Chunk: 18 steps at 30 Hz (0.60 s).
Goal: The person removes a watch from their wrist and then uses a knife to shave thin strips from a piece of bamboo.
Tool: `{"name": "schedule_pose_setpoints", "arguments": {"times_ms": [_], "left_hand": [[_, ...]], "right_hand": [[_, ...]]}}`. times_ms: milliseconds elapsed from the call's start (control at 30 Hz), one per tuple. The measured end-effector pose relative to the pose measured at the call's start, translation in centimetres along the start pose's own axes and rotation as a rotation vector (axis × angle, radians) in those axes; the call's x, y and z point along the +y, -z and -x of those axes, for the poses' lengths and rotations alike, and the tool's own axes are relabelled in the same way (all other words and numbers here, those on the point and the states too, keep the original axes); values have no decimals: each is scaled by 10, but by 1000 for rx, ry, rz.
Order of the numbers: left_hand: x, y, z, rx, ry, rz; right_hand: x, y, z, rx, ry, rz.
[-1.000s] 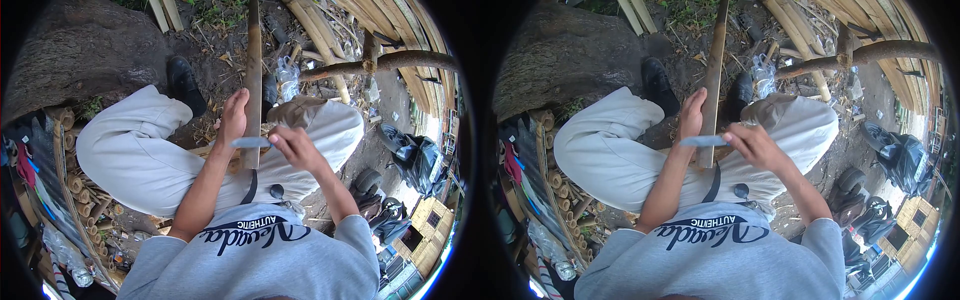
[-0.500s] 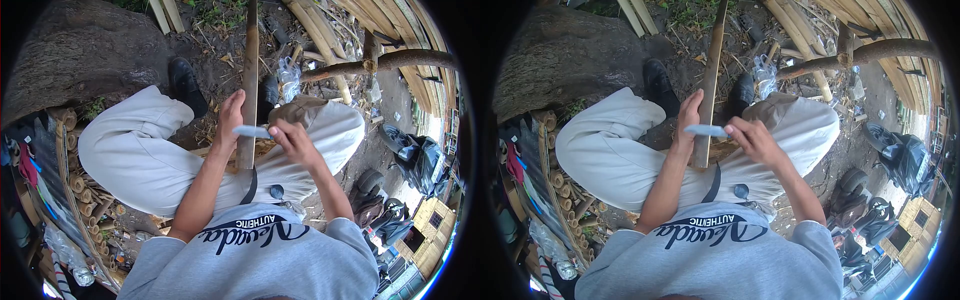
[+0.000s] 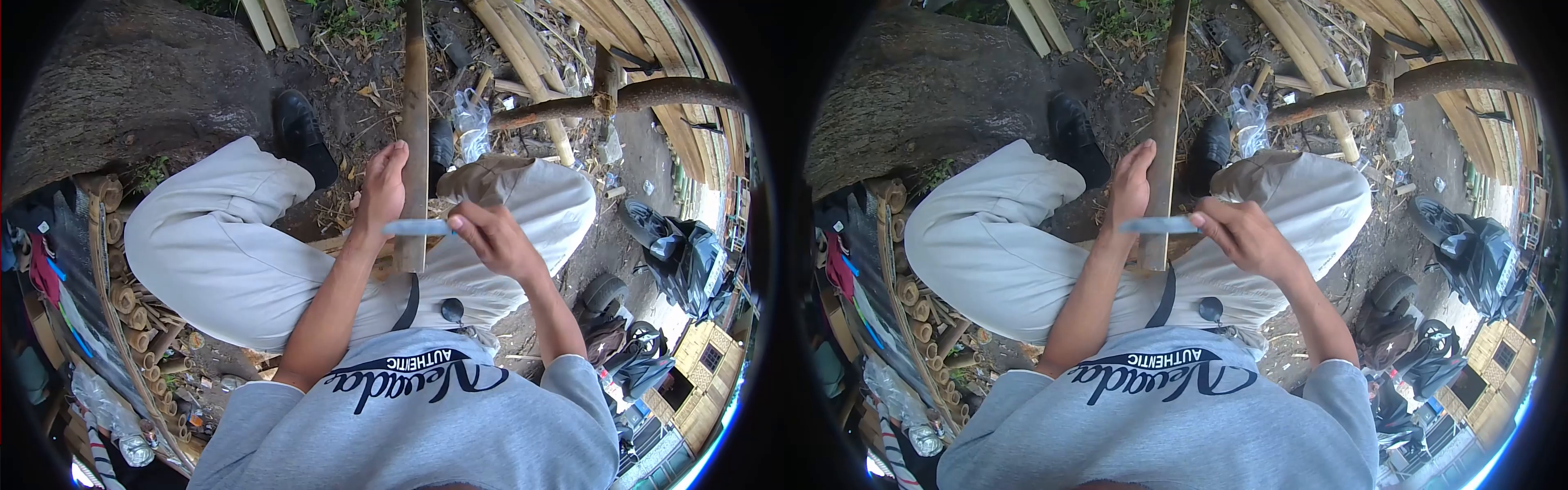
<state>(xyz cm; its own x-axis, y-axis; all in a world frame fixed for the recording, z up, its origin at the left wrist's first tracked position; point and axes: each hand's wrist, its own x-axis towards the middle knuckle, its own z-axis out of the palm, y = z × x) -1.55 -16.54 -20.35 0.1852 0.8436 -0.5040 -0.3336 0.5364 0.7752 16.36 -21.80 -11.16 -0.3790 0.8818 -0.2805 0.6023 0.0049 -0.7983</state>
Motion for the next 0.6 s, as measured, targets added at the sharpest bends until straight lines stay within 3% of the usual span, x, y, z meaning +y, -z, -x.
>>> {"name": "schedule_pose_setpoints", "arguments": {"times_ms": [67,167,267,367,433,533,600], "left_hand": [[3,-4,0,9,6,69],[2,3,0,-8,-17,59],[2,1,0,-12,-10,44],[5,-5,1,-63,8,149],[13,-10,8,77,-7,90],[11,0,4,8,36,-6],[3,4,0,-25,10,59]], "right_hand": [[-2,0,-3,58,-82,-2],[-10,-3,5,-165,93,-31],[-8,-2,7,-187,148,-120],[-2,-1,8,-15,-10,-180],[3,-4,5,126,-162,-312],[4,-15,-7,237,-66,-42],[5,-20,-1,207,-115,-80]]}}
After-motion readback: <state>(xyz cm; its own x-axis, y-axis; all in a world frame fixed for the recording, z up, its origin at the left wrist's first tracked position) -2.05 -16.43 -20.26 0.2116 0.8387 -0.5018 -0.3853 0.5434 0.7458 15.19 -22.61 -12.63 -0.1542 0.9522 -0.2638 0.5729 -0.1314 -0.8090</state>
